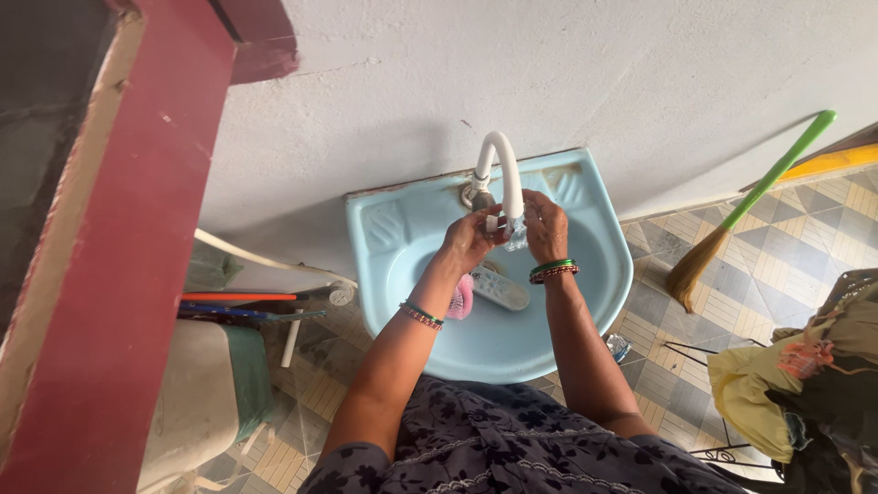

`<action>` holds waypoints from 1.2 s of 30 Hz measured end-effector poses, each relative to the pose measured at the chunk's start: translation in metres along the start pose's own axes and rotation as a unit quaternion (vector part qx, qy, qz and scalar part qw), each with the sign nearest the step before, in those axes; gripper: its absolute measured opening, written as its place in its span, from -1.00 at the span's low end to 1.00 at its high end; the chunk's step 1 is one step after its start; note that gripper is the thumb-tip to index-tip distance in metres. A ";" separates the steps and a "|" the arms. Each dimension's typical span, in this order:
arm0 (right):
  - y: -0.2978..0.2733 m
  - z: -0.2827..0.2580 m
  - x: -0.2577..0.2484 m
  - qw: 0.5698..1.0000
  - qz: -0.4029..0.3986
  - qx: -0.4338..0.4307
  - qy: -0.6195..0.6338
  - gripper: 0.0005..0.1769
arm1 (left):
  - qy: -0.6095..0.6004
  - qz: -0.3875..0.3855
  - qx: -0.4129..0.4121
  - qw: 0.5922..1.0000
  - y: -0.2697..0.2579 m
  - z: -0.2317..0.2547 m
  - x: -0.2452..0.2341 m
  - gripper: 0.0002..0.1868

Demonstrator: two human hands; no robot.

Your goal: The person cleans a blue wall-mounted sink by hand and with a cloth, scrubbing the basin, rim, and faucet, and then disassembles and wipes parts of the faucet assembly.

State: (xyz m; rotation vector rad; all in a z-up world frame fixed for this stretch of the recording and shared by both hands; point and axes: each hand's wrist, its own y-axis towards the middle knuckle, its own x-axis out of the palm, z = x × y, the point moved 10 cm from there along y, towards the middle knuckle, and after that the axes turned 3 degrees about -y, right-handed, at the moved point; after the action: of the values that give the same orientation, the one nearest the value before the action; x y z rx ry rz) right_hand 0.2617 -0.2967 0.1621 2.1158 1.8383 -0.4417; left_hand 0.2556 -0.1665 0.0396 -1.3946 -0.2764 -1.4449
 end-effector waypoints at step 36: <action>0.045 -0.115 0.028 0.753 -0.359 -0.339 -0.435 -0.75 | 0.143 0.015 0.025 0.989 0.013 -0.055 -0.001 -0.76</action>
State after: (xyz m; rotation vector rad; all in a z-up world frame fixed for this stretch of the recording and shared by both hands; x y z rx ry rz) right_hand 0.3133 -0.2294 0.2562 0.4810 1.7088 -0.6380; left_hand 0.2336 -0.2134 0.0162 -1.1278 -0.1068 -1.5804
